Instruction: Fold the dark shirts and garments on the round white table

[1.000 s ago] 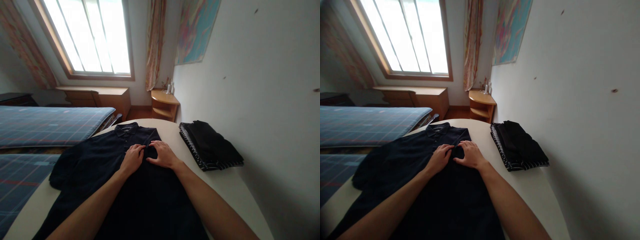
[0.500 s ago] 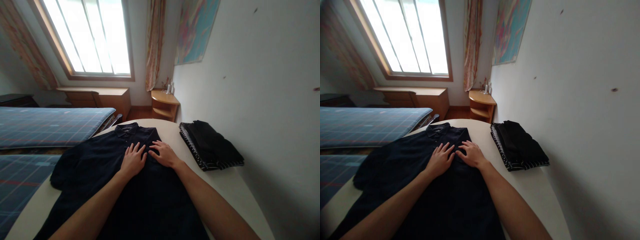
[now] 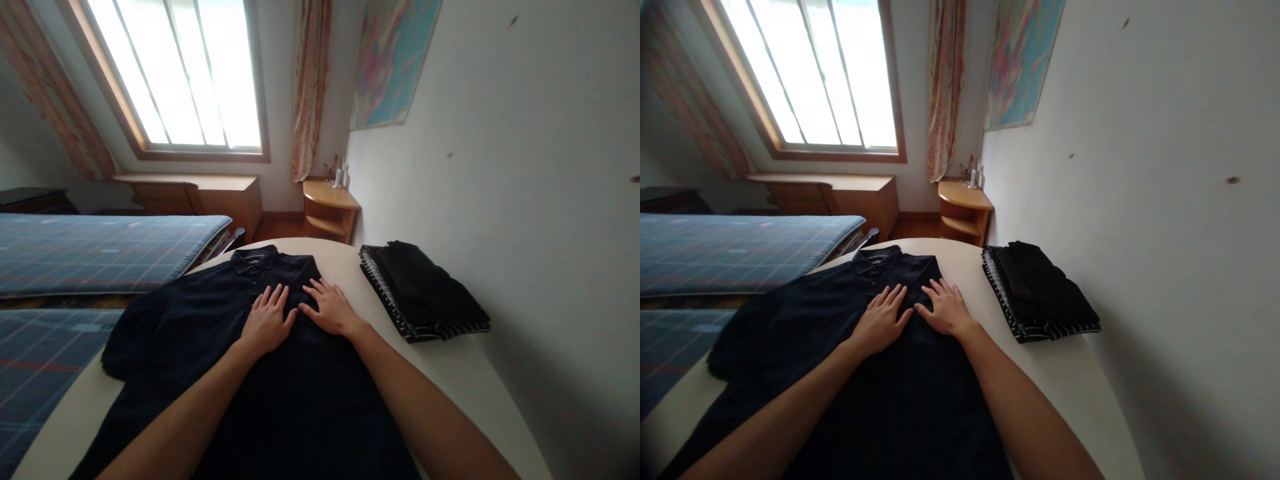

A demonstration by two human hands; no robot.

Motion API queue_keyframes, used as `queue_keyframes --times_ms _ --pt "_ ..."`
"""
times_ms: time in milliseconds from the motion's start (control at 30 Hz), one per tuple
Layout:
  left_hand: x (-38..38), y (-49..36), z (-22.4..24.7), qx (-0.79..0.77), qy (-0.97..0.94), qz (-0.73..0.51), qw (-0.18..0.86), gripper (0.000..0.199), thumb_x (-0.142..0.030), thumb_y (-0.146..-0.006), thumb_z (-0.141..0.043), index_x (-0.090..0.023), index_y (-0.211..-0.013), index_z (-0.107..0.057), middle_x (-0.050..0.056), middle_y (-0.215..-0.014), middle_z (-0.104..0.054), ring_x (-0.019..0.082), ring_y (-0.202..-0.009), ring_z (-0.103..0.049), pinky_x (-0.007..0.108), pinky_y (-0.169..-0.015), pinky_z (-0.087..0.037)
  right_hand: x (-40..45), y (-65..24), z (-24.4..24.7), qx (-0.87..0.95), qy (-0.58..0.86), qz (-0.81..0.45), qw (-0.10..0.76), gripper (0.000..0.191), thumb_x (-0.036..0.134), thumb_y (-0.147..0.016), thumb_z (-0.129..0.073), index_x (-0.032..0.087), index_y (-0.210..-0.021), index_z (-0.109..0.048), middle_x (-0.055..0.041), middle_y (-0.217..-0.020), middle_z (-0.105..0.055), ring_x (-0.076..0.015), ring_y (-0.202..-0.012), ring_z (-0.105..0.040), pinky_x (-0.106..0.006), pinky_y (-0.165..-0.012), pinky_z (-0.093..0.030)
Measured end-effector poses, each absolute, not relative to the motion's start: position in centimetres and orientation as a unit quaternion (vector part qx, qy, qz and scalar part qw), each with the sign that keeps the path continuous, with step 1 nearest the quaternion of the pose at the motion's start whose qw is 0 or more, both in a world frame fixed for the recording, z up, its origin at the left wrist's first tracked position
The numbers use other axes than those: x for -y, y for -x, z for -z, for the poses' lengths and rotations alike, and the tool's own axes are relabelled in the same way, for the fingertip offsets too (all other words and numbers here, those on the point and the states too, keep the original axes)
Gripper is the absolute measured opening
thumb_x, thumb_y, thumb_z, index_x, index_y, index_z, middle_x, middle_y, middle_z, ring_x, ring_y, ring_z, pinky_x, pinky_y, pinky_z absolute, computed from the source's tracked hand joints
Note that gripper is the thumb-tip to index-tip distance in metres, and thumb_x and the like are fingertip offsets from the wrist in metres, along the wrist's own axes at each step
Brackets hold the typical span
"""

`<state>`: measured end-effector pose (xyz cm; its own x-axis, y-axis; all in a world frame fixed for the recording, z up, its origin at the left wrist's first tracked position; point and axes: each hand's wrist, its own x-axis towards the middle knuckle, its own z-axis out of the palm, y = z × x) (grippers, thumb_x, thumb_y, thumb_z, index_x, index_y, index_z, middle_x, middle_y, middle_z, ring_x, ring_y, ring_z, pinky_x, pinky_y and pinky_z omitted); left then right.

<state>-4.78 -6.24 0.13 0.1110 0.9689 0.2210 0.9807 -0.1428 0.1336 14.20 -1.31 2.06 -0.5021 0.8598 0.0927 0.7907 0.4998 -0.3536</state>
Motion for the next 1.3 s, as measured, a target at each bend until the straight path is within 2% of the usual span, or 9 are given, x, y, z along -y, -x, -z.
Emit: queue_keyframes --times_ms 133,267,400,600,733,867,1033,1233,1300 --pt "6.3 4.6 -0.3 0.658 0.744 0.111 0.021 0.064 -0.047 -0.100 -0.041 -0.011 -0.153 -0.040 0.011 -0.159 -0.036 0.035 -0.148 -0.028 0.047 -0.120 -0.026 1.0 -14.2 -1.8 0.867 0.463 -0.129 0.130 0.061 0.058 -0.099 -0.039 0.023 -0.149 -0.046 -0.0080 -0.161 -0.033 -0.0268 -0.152 -0.020 -0.054 -0.122 -0.009" --pt "6.3 4.6 -0.3 0.658 0.745 0.107 0.025 0.063 -0.047 -0.100 -0.040 -0.012 -0.153 -0.040 0.011 -0.160 -0.035 0.035 -0.149 -0.028 0.047 -0.120 -0.026 0.0 -13.8 -2.0 0.883 0.437 -0.137 0.102 0.057 0.051 -0.102 -0.034 0.024 -0.151 -0.042 -0.0054 -0.163 -0.029 -0.0266 -0.153 -0.016 -0.056 -0.122 -0.004" --pt "6.2 4.6 -0.1 0.654 0.746 0.121 0.027 0.061 -0.045 -0.099 -0.043 -0.015 -0.152 -0.041 0.011 -0.160 -0.036 0.035 -0.148 -0.029 0.047 -0.120 -0.026 -1.8 -12.2 -2.8 0.888 0.433 -0.132 0.080 0.060 0.053 -0.102 -0.030 0.025 -0.154 -0.036 -0.0048 -0.164 -0.026 -0.0278 -0.153 -0.015 -0.056 -0.122 -0.004" --pt "6.2 4.7 -0.1 0.647 0.751 0.132 0.030 0.058 -0.046 -0.100 -0.043 -0.019 -0.152 -0.043 0.011 -0.157 -0.040 0.037 -0.147 -0.031 0.048 -0.119 -0.027 -4.6 -8.9 -3.0 0.853 0.502 -0.137 0.051 0.067 0.057 -0.101 -0.028 0.022 -0.158 -0.030 -0.0097 -0.166 -0.016 -0.0302 -0.153 -0.011 -0.049 -0.122 -0.009" --pt "6.1 4.7 -0.2 0.645 0.750 0.142 0.034 0.053 -0.045 -0.100 -0.043 -0.024 -0.148 -0.048 0.009 -0.156 -0.044 0.037 -0.145 -0.034 0.050 -0.117 -0.030 -5.3 -8.0 -1.8 0.813 0.562 -0.125 0.087 0.067 0.060 -0.100 -0.031 0.027 -0.157 -0.030 -0.0060 -0.167 -0.015 -0.0305 -0.154 -0.007 -0.049 -0.122 -0.008" --pt "6.1 4.9 -0.1 0.641 0.752 0.150 0.035 0.052 -0.044 -0.100 -0.044 -0.023 -0.146 -0.051 0.009 -0.154 -0.045 0.038 -0.145 -0.035 0.051 -0.117 -0.029 -5.4 -8.5 -1.6 0.812 0.551 -0.139 0.135 0.062 0.057 -0.101 -0.030 0.023 -0.152 -0.042 -0.0072 -0.164 -0.028 -0.0290 -0.153 -0.016 -0.047 -0.122 -0.014" --pt "6.1 4.9 0.1 0.640 0.752 0.153 0.032 0.052 -0.044 -0.099 -0.044 -0.021 -0.144 -0.053 0.009 -0.155 -0.044 0.039 -0.145 -0.034 0.052 -0.117 -0.029 -3.9 -10.8 -1.8 0.798 0.549 -0.141 0.205 0.056 0.044 -0.104 -0.032 0.011 -0.145 -0.051 -0.0131 -0.158 -0.039 -0.0230 -0.146 -0.034 -0.037 -0.120 -0.023" --pt "6.3 4.8 0.0 0.639 0.757 0.137 0.018 0.060 -0.053 -0.100 -0.040 -0.027 -0.154 -0.039 0.010 -0.160 -0.036 0.040 -0.147 -0.028 0.056 -0.117 -0.025 0.5 -15.5 -1.1 0.786 0.582 -0.097 0.184 0.054 0.038 -0.102 -0.038 0.004 -0.141 -0.052 -0.0172 -0.151 -0.048 -0.0252 -0.142 -0.039 -0.036 -0.120 -0.024" --pt "6.3 4.8 0.0 0.637 0.760 0.129 0.012 0.062 -0.056 -0.100 -0.040 -0.028 -0.154 -0.038 0.011 -0.161 -0.033 0.041 -0.148 -0.025 0.056 -0.117 -0.024 1.8 -16.9 -1.0 0.787 0.584 -0.081 0.182 0.051 0.037 -0.101 -0.041 0.004 -0.138 -0.055 -0.0173 -0.147 -0.052 -0.0263 -0.139 -0.043 -0.036 -0.118 -0.027"
